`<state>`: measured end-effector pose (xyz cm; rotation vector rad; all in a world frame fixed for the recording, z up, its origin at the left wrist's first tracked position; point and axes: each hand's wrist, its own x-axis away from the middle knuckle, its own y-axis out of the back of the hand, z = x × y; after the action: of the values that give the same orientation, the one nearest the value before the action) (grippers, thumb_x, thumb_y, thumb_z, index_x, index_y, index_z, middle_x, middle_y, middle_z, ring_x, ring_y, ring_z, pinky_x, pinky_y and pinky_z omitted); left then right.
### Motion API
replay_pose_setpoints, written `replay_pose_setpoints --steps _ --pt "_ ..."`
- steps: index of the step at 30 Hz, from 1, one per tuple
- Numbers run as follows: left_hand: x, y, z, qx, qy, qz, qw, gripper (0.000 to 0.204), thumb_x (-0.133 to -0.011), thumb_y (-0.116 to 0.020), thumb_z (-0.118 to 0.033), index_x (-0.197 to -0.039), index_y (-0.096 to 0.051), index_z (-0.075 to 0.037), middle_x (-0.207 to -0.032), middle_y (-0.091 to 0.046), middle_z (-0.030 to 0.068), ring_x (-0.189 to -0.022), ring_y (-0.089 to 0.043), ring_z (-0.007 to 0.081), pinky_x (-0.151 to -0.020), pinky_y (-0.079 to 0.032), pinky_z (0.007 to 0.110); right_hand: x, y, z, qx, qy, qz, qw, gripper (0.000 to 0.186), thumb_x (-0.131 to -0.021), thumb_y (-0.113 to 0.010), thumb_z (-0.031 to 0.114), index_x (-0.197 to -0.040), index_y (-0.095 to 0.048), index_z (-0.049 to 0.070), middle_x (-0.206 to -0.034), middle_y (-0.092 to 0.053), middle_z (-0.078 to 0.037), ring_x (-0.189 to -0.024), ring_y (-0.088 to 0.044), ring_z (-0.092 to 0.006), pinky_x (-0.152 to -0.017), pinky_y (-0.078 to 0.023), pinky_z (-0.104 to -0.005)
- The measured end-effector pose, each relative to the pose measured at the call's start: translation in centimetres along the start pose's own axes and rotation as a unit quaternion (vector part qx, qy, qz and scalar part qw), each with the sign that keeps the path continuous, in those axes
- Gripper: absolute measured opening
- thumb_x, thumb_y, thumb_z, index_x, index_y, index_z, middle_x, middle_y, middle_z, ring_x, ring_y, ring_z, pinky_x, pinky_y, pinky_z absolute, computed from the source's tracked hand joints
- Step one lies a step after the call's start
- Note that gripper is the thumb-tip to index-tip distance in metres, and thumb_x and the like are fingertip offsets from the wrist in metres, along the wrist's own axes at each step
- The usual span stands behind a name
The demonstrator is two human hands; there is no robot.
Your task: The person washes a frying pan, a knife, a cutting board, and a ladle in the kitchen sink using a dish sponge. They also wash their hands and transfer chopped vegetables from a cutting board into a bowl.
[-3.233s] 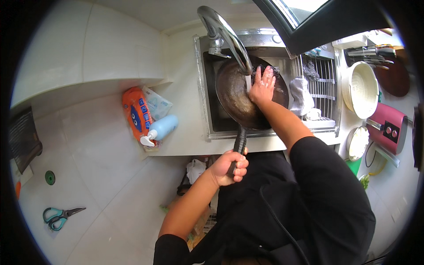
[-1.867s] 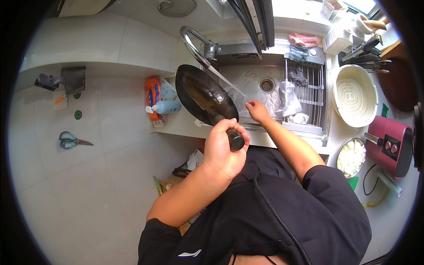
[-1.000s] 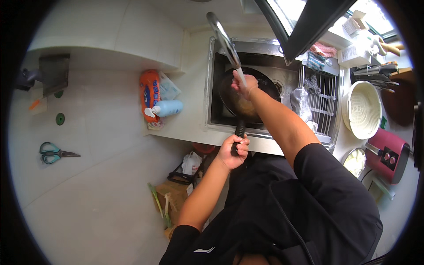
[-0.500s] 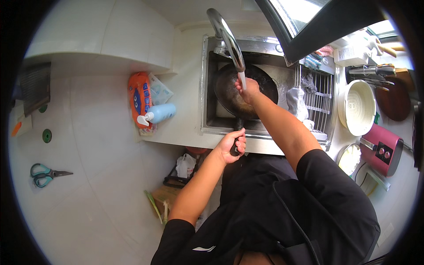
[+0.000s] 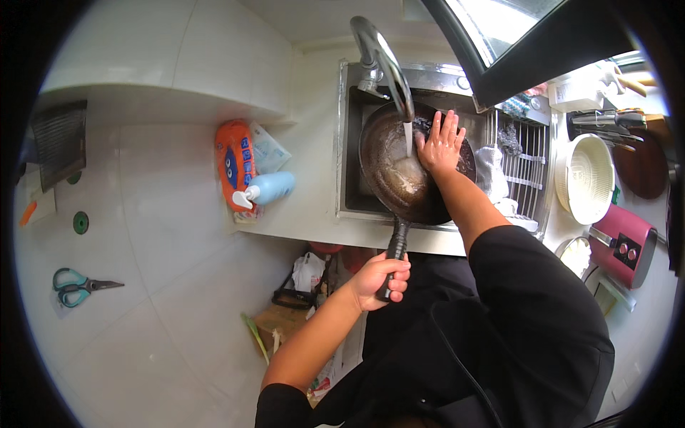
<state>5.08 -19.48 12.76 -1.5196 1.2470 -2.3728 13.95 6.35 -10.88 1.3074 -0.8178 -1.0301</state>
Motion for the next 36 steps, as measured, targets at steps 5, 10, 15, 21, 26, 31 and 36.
replay_pose_setpoints --steps 5,10,15,21,26,31,36 --pt "-0.6 -0.1 -0.3 -0.011 0.035 0.004 0.999 0.008 -0.096 -0.056 -0.010 -0.097 -0.052 -0.016 -0.071 -0.046 -0.0037 -0.055 -0.045 0.0064 -0.047 -0.039 0.025 -1.3 -5.5 8.8 -0.189 -0.208 -0.020 0.959 0.084 -0.099 -0.037 0.054 -0.153 -0.016 -0.006 -0.160 -0.009 -0.031 -0.150 -0.007 -0.0440 -0.120 -0.011 -0.0555" --pt "-2.6 -1.0 -1.6 -0.077 0.038 -0.039 0.996 0.010 -0.094 -0.059 -0.010 -0.088 -0.051 -0.013 -0.071 -0.049 -0.0043 -0.054 -0.047 0.0056 -0.048 -0.040 0.025 2.2 -11.7 11.4 -0.391 -0.103 0.170 0.898 0.079 -0.102 -0.028 0.055 -0.155 -0.014 -0.002 -0.162 -0.008 -0.027 -0.151 -0.004 -0.0395 -0.122 -0.010 -0.0450" --pt "-2.4 2.0 -2.1 -0.036 -0.080 -0.062 0.994 0.011 -0.093 -0.059 -0.010 -0.085 -0.051 -0.012 -0.069 -0.050 -0.0041 -0.055 -0.048 0.0059 -0.048 -0.041 0.024 6.6 7.3 6.1 -0.520 0.085 0.673 0.519 0.093 -0.095 -0.011 0.075 -0.158 -0.008 0.008 -0.165 -0.002 -0.015 -0.153 -0.001 -0.0260 -0.123 -0.005 -0.0418" --pt "-0.8 2.6 -1.7 -0.009 -0.062 -0.008 0.998 0.011 -0.095 -0.055 -0.009 -0.086 -0.050 -0.014 -0.069 -0.048 -0.0030 -0.054 -0.046 0.0065 -0.047 -0.039 0.024 3.9 5.0 -2.9 0.021 0.270 0.533 0.801 0.086 -0.097 -0.022 0.070 -0.155 -0.025 0.006 -0.164 -0.012 -0.017 -0.152 -0.011 -0.0300 -0.123 -0.009 -0.0432" --pt "0.4 0.7 -1.0 -0.038 -0.069 -0.052 0.996 0.011 -0.093 -0.056 -0.006 -0.096 -0.052 -0.016 -0.071 -0.049 -0.0020 -0.055 -0.046 0.0086 -0.049 -0.041 0.027 3.5 2.3 -0.6 0.018 0.135 0.296 0.945 0.086 -0.096 -0.030 0.065 -0.156 -0.020 0.004 -0.165 -0.006 -0.018 -0.153 -0.001 -0.0301 -0.123 -0.001 -0.0441" --pt "0.7 0.3 -1.0 -0.018 -0.062 -0.012 0.998 0.011 -0.093 -0.056 -0.007 -0.098 -0.052 -0.015 -0.072 -0.048 -0.0015 -0.055 -0.047 0.0090 -0.049 -0.041 0.027 2.2 -1.7 3.0 -0.043 0.025 0.089 0.995 0.084 -0.094 -0.044 0.053 -0.156 -0.019 0.003 -0.163 -0.004 -0.025 -0.152 -0.001 -0.0370 -0.120 -0.002 -0.0547" --pt "0.3 0.4 -0.2 -0.017 -0.029 -0.005 0.999 0.013 -0.093 -0.056 -0.007 -0.101 -0.052 -0.016 -0.072 -0.048 -0.0019 -0.055 -0.047 0.0089 -0.049 -0.041 0.027 1.8 -3.7 7.3 -0.156 -0.061 0.136 0.976 0.085 -0.097 -0.037 0.060 -0.154 -0.022 -0.001 -0.160 -0.008 -0.032 -0.150 -0.006 -0.0454 -0.119 -0.009 -0.0566"
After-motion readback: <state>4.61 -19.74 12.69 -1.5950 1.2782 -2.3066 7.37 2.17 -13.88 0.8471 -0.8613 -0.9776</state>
